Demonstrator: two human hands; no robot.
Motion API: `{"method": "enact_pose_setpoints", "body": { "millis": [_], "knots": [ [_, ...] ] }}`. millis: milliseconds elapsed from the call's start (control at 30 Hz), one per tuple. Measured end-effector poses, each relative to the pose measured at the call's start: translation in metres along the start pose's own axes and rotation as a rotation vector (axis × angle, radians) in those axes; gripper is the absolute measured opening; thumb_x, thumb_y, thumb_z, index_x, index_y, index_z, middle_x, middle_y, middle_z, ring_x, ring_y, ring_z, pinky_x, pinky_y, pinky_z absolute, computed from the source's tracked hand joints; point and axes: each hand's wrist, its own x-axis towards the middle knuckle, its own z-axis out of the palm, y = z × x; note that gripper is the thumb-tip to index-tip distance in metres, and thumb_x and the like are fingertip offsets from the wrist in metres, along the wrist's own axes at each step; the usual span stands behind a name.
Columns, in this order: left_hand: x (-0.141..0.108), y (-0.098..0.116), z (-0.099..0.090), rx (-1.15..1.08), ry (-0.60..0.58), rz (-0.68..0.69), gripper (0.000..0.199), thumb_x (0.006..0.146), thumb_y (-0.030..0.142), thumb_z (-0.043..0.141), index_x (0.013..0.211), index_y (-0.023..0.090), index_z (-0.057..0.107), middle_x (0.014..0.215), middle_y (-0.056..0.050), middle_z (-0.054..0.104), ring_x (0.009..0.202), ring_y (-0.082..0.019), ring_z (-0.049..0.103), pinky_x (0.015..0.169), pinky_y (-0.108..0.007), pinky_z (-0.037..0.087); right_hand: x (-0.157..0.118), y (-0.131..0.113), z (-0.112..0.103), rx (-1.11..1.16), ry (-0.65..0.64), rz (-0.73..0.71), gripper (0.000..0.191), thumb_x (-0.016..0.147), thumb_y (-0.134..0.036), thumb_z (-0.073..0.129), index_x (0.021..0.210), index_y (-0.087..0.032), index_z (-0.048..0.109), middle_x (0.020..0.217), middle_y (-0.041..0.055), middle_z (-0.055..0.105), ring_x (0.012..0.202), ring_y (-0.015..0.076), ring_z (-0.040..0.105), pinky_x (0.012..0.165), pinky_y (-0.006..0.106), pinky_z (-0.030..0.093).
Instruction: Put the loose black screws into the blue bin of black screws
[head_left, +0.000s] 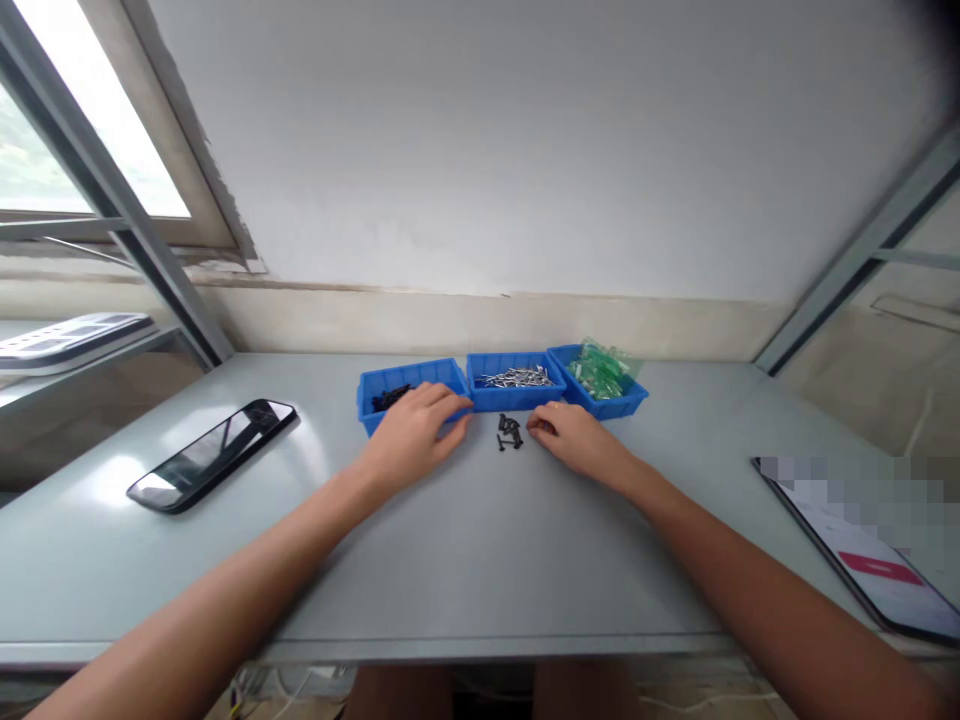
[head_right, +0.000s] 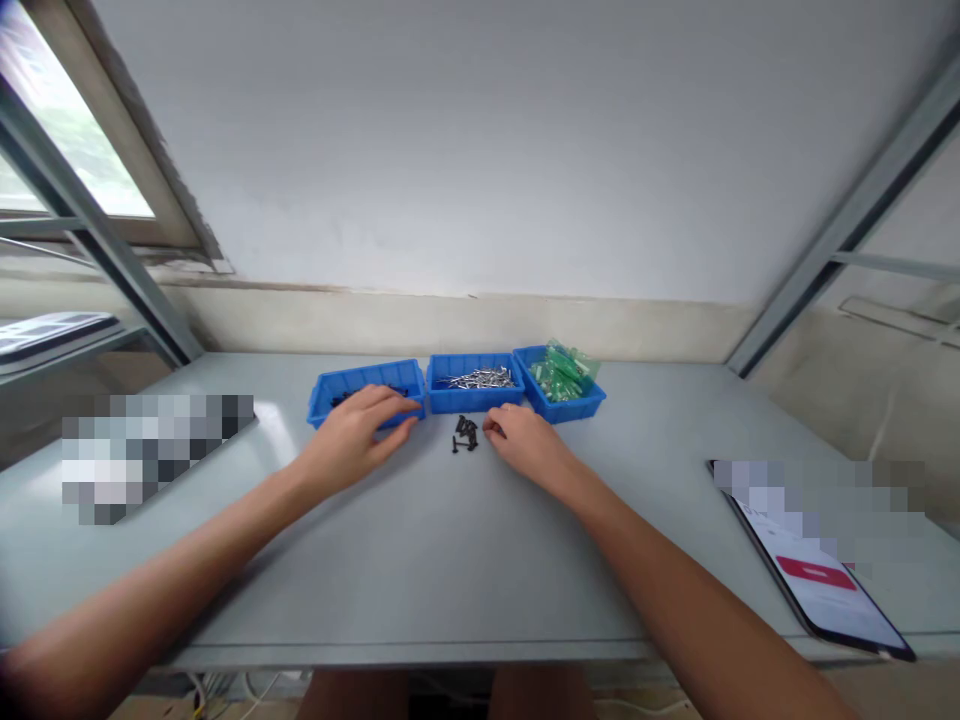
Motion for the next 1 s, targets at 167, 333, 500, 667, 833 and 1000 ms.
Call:
{"method": "enact_pose_setpoints", "body": {
  "millis": [167, 333, 500, 667, 833, 1000],
  "knots": [
    [-0.003, 0.021, 0.007, -0.263, -0.125, -0.073, 0.022, 0.089, 0.033, 0.049, 0.096, 0.020, 0.064, 0.086, -0.003, 0.064, 0.080, -0.016, 0.058, 0.071, -0.028, 0.047, -0.005, -0.029, -0.003, 0.347, 0.196, -0.088, 0.013, 0.086, -0.023, 0.052, 0.083, -0.020, 0.064, 0.081, 0.0003, 0.066, 0.071, 0.0126, 0.059, 0.065, 0.024, 0.044],
    [-0.001, 0.026, 0.011, -0.518, -0.184, -0.194, 0.017, 0.086, 0.030, 0.051, 0.085, 0.019, 0.064, 0.078, 0.001, 0.065, 0.069, -0.012, 0.058, 0.061, -0.023, 0.046, -0.013, -0.051, 0.002, 0.433, 0.310, -0.128, 0.012, 0.086, -0.024, 0.053, 0.084, -0.022, 0.064, 0.079, 0.0003, 0.066, 0.072, 0.0133, 0.059, 0.066, 0.024, 0.045],
    [0.001, 0.031, 0.010, -0.587, -0.191, -0.212, 0.015, 0.084, 0.025, 0.050, 0.080, 0.018, 0.063, 0.077, 0.001, 0.065, 0.069, -0.011, 0.057, 0.064, -0.023, 0.046, -0.014, -0.050, 0.002, 0.402, 0.341, -0.159, 0.014, 0.087, -0.029, 0.051, 0.085, -0.023, 0.064, 0.076, -0.0001, 0.064, 0.068, 0.0127, 0.057, 0.065, 0.024, 0.044],
    [0.005, 0.000, -0.009, -0.119, 0.015, -0.182, 0.012, 0.080, 0.024, 0.051, 0.079, 0.018, 0.061, 0.078, -0.002, 0.065, 0.074, -0.017, 0.059, 0.073, -0.031, 0.046, -0.008, -0.033, -0.002, 0.308, 0.291, -0.089, 0.020, 0.090, -0.032, 0.046, 0.101, -0.022, 0.060, 0.089, 0.0031, 0.064, 0.084, 0.0163, 0.059, 0.074, 0.027, 0.046],
    [0.007, -0.037, -0.022, 0.335, 0.142, -0.317, 0.024, 0.083, 0.026, 0.048, 0.100, 0.017, 0.062, 0.092, -0.009, 0.064, 0.090, -0.026, 0.058, 0.082, -0.040, 0.043, -0.002, -0.013, 0.014, 0.101, 0.116, -0.053, 0.034, 0.090, -0.033, 0.046, 0.121, -0.021, 0.051, 0.112, 0.0087, 0.058, 0.105, 0.0226, 0.052, 0.090, 0.036, 0.040],
    [0.002, -0.015, -0.003, 0.090, 0.040, -0.094, 0.025, 0.088, 0.025, 0.043, 0.103, 0.018, 0.061, 0.096, -0.006, 0.061, 0.091, -0.020, 0.057, 0.081, -0.032, 0.046, 0.003, -0.013, 0.027, -0.002, 0.059, -0.093, 0.031, 0.090, -0.034, 0.047, 0.114, -0.017, 0.058, 0.108, 0.0102, 0.060, 0.103, 0.0235, 0.051, 0.092, 0.037, 0.039]
  ]
}}
